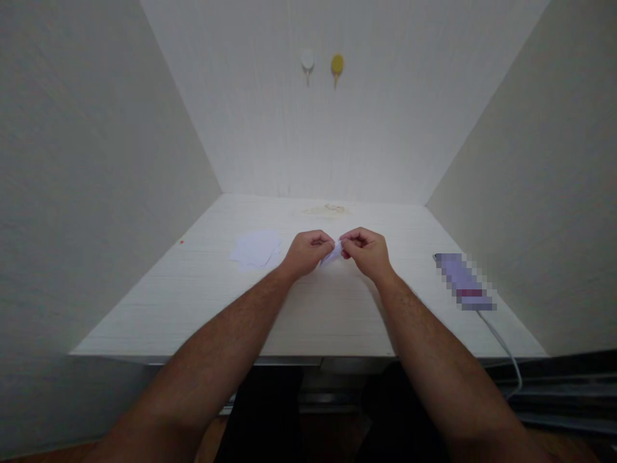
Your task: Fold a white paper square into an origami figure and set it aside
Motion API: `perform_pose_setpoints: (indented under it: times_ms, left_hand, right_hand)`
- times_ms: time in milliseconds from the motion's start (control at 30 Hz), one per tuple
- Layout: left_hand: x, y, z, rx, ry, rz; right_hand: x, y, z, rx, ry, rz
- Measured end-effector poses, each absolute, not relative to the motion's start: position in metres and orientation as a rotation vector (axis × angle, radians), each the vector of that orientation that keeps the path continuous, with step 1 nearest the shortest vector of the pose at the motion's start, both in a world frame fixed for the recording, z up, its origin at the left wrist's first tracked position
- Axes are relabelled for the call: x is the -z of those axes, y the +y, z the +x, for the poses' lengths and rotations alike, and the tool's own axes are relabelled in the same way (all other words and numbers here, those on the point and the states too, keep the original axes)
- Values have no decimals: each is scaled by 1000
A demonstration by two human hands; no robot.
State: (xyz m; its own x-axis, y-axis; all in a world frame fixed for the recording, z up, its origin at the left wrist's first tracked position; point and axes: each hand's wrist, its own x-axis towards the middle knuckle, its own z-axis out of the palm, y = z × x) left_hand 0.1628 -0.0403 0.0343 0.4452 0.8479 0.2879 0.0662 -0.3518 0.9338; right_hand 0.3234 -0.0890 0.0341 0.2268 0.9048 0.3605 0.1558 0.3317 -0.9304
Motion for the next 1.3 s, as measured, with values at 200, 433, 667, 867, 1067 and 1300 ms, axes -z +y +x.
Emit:
perform_pose_setpoints:
  times_ms: [200,433,667,867,1067,1300]
  left_hand:
    - [-33,-39,163,-1016,736,1674]
    - [-36,-42,164,-1004,751,1679]
    - [-34,-42,165,-1001,754,1692]
    - [-31,-41,166,-1026,747,1708]
    - [-32,-39,167,-1063,769,1668]
    - [-33,-41,168,-1057,755,1641]
  right_hand:
    - [-33,-88,322,-662,-1238,-1118]
    - [-33,-88,323,-580,-1260,-1118]
    - [-32,-88,324,-560,-1271,-1168]
    - [-35,-88,321,-622,-1204,-1114]
    - [-35,-89,321,-723,-1204,-1168]
    - [-36,-90,319,-674,-1197,-1218]
